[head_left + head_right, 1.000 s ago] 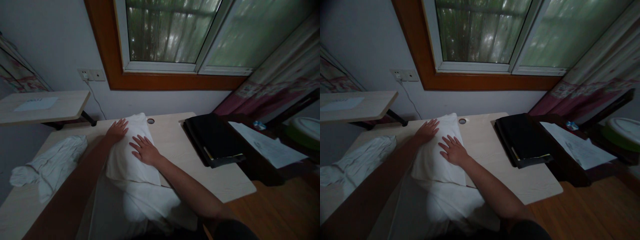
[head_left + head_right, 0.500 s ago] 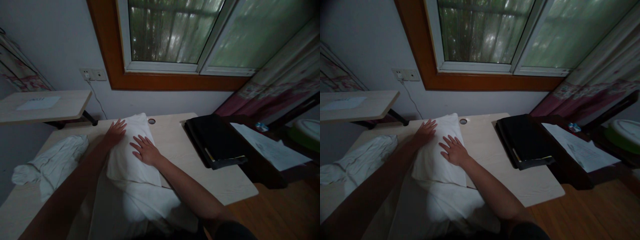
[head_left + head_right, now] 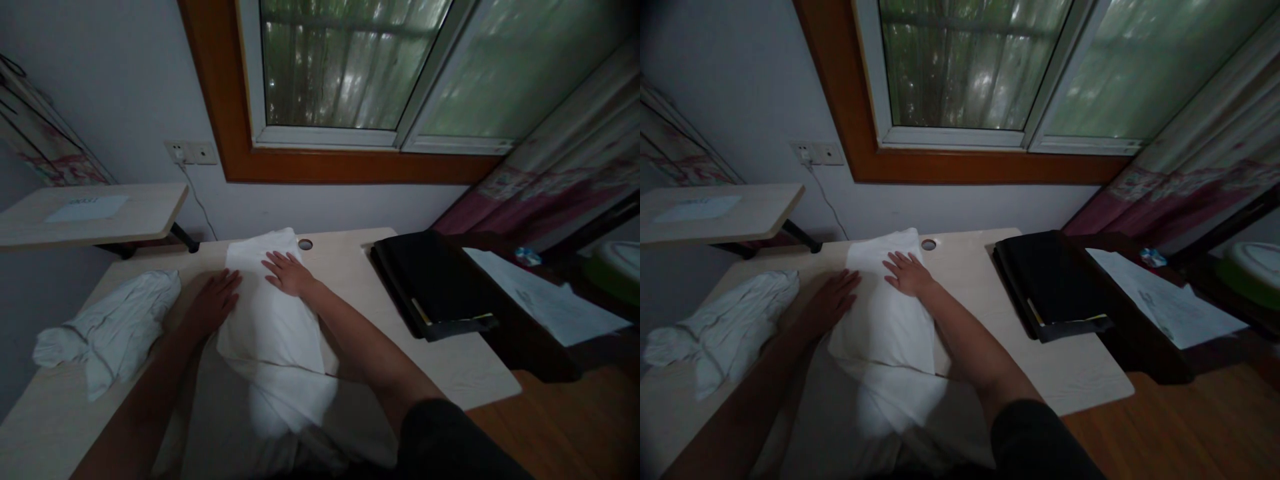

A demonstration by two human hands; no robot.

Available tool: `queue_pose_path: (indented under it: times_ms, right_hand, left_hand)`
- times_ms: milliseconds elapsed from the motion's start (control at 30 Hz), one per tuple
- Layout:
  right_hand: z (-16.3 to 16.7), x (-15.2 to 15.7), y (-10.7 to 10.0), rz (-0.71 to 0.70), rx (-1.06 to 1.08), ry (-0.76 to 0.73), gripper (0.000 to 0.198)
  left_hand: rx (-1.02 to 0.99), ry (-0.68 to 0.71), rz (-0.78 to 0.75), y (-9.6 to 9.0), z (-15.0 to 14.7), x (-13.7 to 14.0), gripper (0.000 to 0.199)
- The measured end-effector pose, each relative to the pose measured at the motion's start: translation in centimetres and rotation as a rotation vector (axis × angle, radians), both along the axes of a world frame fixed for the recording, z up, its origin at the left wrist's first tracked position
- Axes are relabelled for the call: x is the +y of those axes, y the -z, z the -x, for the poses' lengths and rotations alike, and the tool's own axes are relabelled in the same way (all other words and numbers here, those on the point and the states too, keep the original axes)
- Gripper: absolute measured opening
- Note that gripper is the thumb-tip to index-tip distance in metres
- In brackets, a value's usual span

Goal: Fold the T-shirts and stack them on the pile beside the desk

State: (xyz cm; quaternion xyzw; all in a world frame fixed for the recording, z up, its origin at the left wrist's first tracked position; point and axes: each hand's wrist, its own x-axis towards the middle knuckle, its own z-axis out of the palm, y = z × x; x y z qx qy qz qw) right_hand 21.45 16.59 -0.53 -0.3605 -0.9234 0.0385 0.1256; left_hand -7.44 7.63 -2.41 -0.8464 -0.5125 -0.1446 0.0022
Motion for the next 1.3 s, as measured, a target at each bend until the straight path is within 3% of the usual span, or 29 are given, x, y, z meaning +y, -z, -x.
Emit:
queue_pose_path:
  times_ms: [267, 500, 867, 1033, 1300]
  right_hand:
    - [0.9, 6.3, 0.0, 0.067, -0.09, 0.155, 0.062]
    - [1.4, 7.2, 0.6, 0.051, -0.015, 0.289, 0.062]
    - [-2.4, 0.8, -0.1, -0.055, 0.169, 0.288, 0.045]
    - [-4.3, -4.0, -0.6, -0.027, 0.227, 0.422, 0.042]
    - [-6.9, -10.9, -1.0, 0.044, 0.325, 0.477, 0.041]
  left_hand:
    - [0.069, -0.026, -0.012, -0.4, -0.3, -0.3, 0.053]
    - [0.044, -0.035, 0.002, -0.9, -0.5, -0.6, 0.052]
    - [-0.023, -0.037, 0.021, -0.6, -0.3, -0.5, 0.052]
    - [-0.107, -0.058, -0.038, -0.8, -0.2, -0.9, 0.047]
    - [-0.216, -0.145, -0.145, -0.9, -0.3, -2.5, 0.034]
